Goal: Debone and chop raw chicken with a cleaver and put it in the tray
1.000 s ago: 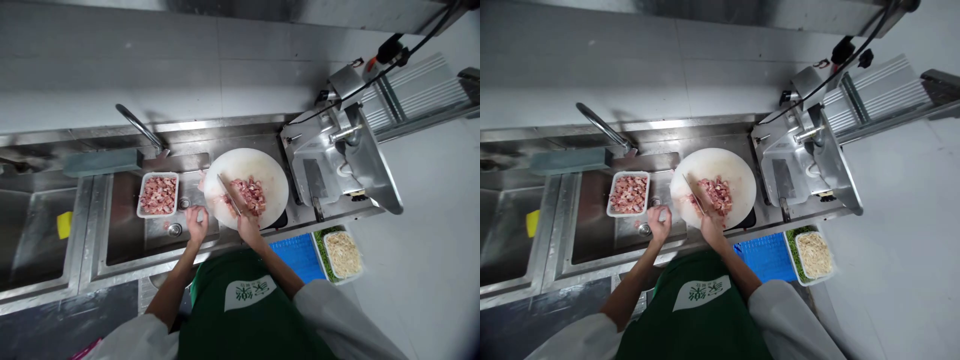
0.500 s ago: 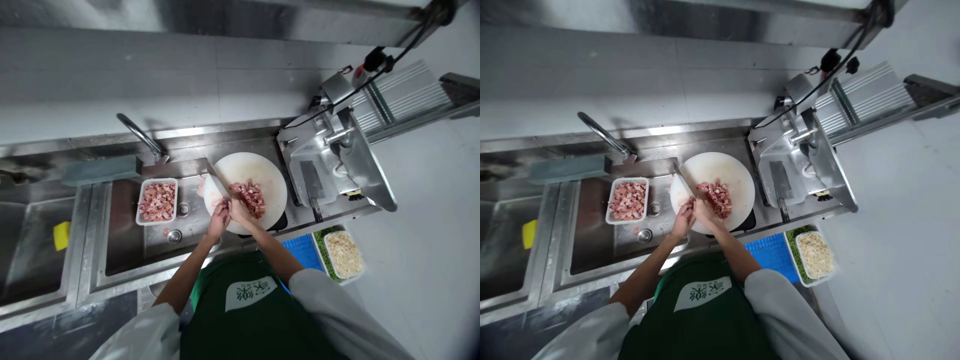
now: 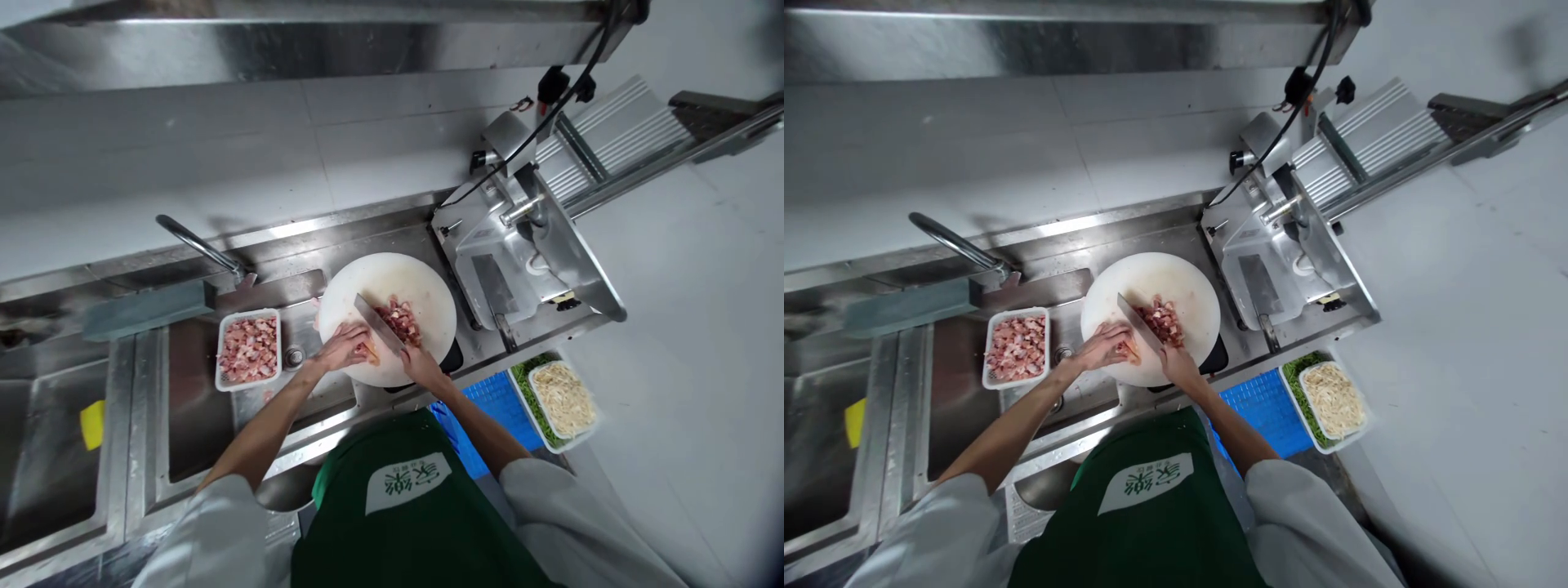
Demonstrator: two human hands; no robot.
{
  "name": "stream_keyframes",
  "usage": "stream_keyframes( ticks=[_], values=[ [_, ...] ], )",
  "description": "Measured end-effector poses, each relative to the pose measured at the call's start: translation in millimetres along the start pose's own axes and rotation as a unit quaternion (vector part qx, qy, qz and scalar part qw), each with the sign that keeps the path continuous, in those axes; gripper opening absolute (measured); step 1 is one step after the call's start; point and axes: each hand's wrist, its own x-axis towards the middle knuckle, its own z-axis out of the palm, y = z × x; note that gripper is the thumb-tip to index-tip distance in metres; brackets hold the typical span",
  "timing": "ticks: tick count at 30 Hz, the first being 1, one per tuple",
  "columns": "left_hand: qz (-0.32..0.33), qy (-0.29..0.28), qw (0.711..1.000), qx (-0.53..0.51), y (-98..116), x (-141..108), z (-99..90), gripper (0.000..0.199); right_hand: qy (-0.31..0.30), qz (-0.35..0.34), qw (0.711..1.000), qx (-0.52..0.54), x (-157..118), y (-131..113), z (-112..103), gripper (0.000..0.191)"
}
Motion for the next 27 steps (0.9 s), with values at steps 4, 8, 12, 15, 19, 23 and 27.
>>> stream_keyframes(
  ticks=[4, 8, 12, 15, 19, 23, 27],
  values=[
    [-0.089, 0.115, 0.989, 0.042, 16.2, 9.7, 32.2, 0.024, -0.014, 0.072, 0.997, 0.005, -10.5, 9.7, -0.4, 0.049],
    [-0.23, 0.253, 0.935, 0.091, 57.5, 3.8, 68.5, 0.029, -0.017, 0.085, 0.996, -0.011, -16.9, 9.8, -1.1, 0.047],
    [-0.242, 0.307, 0.917, 0.076, 83.0, -1.5, 77.7, 0.03, -0.01, 0.064, 0.998, 0.004, -18.5, 5.7, -5.2, 0.04],
    [-0.238, 0.358, 0.902, 0.044, 81.0, -6.0, 76.1, 0.021, -0.013, 0.051, 0.999, 0.005, -19.6, -5.8, -19.9, 0.038],
    [-0.205, 0.386, 0.9, -0.006, 74.3, -17.0, 81.9, 0.011, 0.057, 0.021, 0.998, -0.024, -19.8, -32.2, -35.0, 0.04],
    [-0.195, 0.361, 0.912, -0.009, 75.4, -22.4, 90.7, 0.011, 0.057, 0.009, 0.997, -0.041, -11.3, -42.3, -18.9, 0.04],
    [-0.212, 0.349, 0.913, 0.004, 75.3, -25.3, 93.0, 0.014, -0.015, 0.02, 0.998, -0.062, -1.9, -36.8, -9.8, 0.036]
  ],
)
